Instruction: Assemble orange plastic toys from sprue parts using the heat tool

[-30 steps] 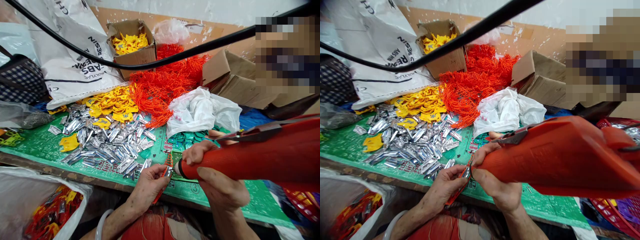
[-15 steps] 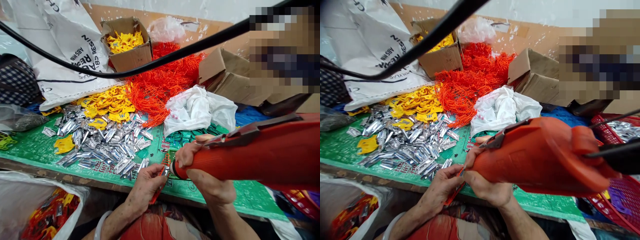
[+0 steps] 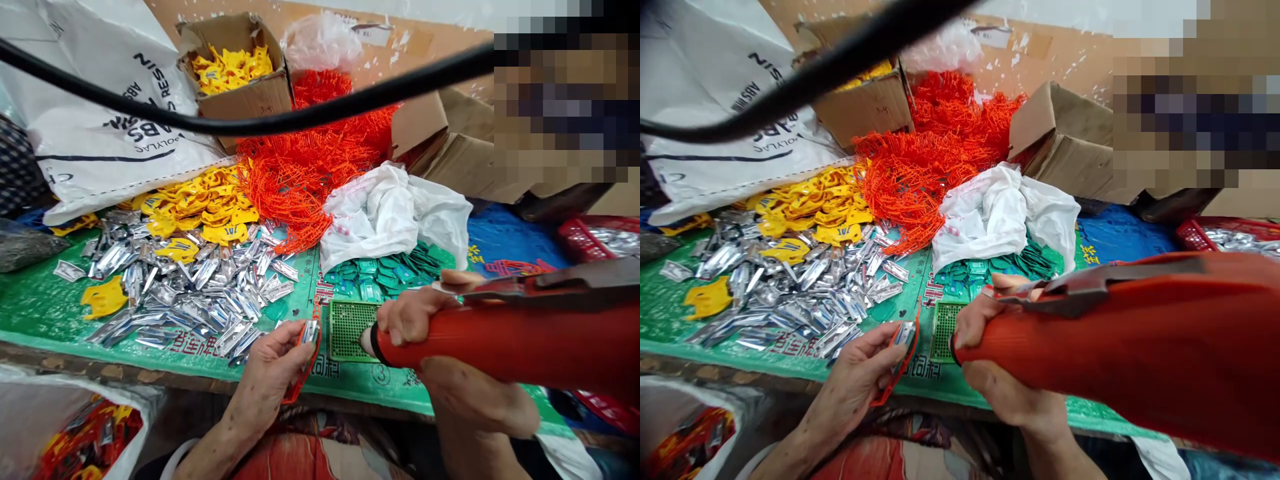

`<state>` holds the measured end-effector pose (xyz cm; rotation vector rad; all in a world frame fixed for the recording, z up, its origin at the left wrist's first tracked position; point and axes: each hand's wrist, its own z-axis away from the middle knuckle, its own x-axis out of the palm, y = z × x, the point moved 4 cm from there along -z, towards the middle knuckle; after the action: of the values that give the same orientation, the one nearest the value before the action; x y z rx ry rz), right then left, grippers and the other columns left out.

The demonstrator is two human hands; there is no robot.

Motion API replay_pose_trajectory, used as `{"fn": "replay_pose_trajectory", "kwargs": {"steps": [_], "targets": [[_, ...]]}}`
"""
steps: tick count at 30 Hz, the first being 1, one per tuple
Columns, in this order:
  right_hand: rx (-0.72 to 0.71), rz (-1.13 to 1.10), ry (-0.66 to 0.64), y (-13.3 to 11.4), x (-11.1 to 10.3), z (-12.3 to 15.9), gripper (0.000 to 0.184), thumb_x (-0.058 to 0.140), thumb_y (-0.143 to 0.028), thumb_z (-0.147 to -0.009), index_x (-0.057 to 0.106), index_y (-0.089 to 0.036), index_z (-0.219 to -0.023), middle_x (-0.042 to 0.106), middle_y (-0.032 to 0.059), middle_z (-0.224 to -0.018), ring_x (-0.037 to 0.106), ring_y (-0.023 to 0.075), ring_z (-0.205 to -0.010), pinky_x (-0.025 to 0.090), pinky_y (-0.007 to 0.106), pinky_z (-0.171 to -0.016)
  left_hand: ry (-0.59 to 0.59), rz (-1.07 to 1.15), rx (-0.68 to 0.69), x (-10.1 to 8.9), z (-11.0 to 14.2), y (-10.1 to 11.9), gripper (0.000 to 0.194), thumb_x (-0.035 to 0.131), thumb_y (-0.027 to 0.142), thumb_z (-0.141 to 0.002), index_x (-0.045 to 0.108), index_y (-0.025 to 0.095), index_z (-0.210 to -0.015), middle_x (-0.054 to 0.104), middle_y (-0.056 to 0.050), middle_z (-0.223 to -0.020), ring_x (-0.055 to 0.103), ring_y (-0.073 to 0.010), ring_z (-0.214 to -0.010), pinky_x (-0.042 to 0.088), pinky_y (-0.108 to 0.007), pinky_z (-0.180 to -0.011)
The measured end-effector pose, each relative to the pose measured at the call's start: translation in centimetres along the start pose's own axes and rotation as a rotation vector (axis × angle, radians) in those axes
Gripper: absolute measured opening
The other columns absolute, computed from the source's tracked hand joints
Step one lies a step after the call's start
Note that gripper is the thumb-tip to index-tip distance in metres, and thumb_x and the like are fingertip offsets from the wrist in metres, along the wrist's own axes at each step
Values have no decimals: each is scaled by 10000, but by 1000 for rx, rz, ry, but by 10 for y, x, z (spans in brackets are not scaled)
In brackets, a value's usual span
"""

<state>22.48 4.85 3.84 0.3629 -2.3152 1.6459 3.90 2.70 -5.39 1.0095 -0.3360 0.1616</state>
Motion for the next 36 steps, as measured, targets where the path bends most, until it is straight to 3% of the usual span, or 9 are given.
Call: {"fn": "replay_pose_trajectory", "kwargs": {"steps": [3, 5, 16, 20, 26, 32, 36], "targets": [[81, 97, -28, 6, -15, 10, 314, 729, -307, -826, 591, -303, -1108, 625, -32, -726, 601, 171, -649, 494, 377, -693, 23, -78, 19, -7, -3, -2, 323, 753, 331, -783, 750, 212, -1084, 571, 53, -659, 340, -37, -475, 256, -157, -432], [62, 125, -49, 9, -19, 17, 398, 755, -288, -792, 570, -310, -1144, 624, -28, -786, 594, 171, -695, 484, 385, -731, 23, -110, 13, -9, -3, -2, 334, 745, 339, -792, 740, 210, -1100, 555, 56, -661, 330, -31, -462, 244, -156, -422], [90, 166, -64, 20, -22, 26, 370, 715, -278, -811, 526, -306, -1129, 608, -26, -789, 587, 170, -687, 481, 360, -710, 24, -117, 21, -8, -3, -1, 274, 759, 327, -773, 734, 188, -1007, 607, 42, -717, 413, -30, -458, 316, -151, -419], [114, 223, -68, 23, -26, 28, 461, 736, -250, -793, 511, -306, -1191, 616, -25, -829, 608, 173, -729, 482, 366, -770, 9, -97, 15, -9, -3, 0, 248, 750, 317, -783, 707, 186, -989, 622, 44, -727, 441, -38, -480, 368, -151, -439], [130, 178, -85, 24, -21, 27, 418, 705, -229, -808, 500, -309, -1163, 603, -29, -797, 592, 170, -680, 486, 337, -655, -51, -213, 31, -9, -3, 2, 230, 687, 326, -852, 663, 194, -1039, 620, 44, -727, 503, -65, -520, 433, -167, -467], [157, 226, -61, 21, -23, 22, 341, 743, -296, -779, 555, -290, -1064, 629, -35, -789, 615, 180, -700, 454, 422, -861, -81, -243, 59, -4, -4, 12, 177, 697, 318, -828, 676, 181, -938, 597, 46, -705, 506, -66, -514, 452, -170, -464], [89, 124, -43, 14, -22, 19, 437, 758, -303, -776, 564, -309, -1168, 627, -37, -804, 602, 168, -701, 464, 396, -793, -90, -248, 31, -4, -6, 16, 186, 686, 325, -817, 692, 170, -919, 615, 21, -752, 555, -91, -562, 502, -197, -492]]}}
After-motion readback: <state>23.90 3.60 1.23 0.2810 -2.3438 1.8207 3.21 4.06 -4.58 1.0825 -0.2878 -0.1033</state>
